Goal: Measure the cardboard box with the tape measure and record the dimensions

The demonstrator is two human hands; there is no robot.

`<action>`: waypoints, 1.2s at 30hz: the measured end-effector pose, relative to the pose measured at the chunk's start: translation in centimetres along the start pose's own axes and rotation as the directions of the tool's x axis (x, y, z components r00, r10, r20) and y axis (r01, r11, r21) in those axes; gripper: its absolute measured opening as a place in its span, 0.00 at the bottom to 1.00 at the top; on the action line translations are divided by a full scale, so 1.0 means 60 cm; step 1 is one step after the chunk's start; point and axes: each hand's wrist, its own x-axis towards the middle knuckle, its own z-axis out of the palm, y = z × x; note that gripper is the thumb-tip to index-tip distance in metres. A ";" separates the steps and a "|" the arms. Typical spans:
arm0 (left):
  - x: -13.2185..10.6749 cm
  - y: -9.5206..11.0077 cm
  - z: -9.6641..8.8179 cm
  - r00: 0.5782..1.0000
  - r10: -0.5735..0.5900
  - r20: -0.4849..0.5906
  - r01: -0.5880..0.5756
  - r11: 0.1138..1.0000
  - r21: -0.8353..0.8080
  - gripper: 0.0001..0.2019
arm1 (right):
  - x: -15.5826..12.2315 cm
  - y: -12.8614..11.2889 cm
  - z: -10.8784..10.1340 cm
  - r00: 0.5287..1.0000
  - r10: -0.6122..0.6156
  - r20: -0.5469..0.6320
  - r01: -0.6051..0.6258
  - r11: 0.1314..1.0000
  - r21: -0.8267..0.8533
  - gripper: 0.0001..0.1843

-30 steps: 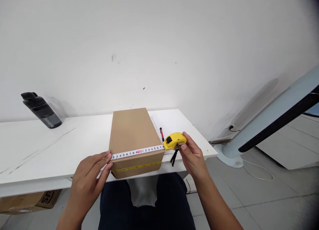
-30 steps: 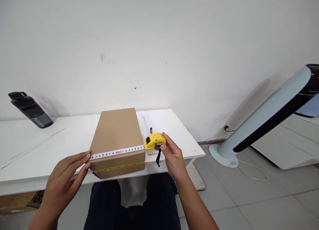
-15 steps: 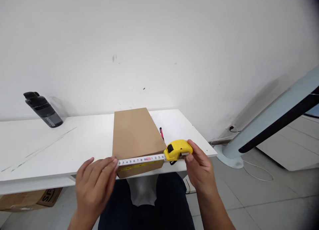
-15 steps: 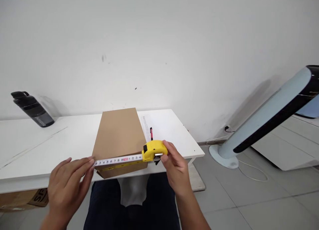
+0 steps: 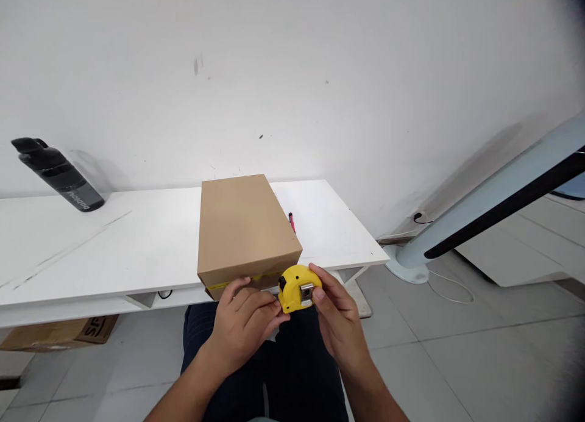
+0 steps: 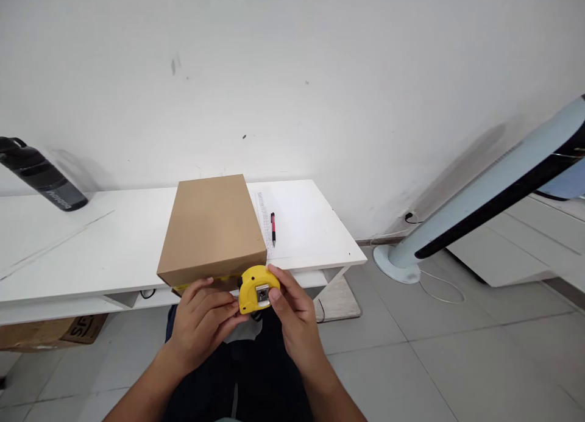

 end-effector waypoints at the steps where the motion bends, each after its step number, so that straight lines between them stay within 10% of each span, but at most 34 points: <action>1: -0.003 0.000 0.003 1.000 0.000 0.000 0.000 1.000 -0.003 0.05 | -0.002 0.004 0.004 0.999 0.025 -0.031 -0.024 1.000 0.017 0.18; 25: -0.067 -0.013 -0.007 0.985 -0.138 -0.104 0.144 0.988 0.048 0.15 | -0.014 0.025 0.022 0.968 0.223 -0.117 -0.198 0.961 0.193 0.30; 31: -0.142 -0.062 -0.014 0.835 -0.466 -0.291 0.499 0.866 0.045 0.26 | 0.002 0.050 0.007 0.921 0.387 -0.033 -0.371 0.902 0.218 0.32; 36: -0.167 -0.098 0.017 0.731 -0.594 -0.337 0.578 0.801 -0.160 0.33 | 0.019 0.056 0.017 0.892 0.451 0.033 -0.444 0.861 0.246 0.35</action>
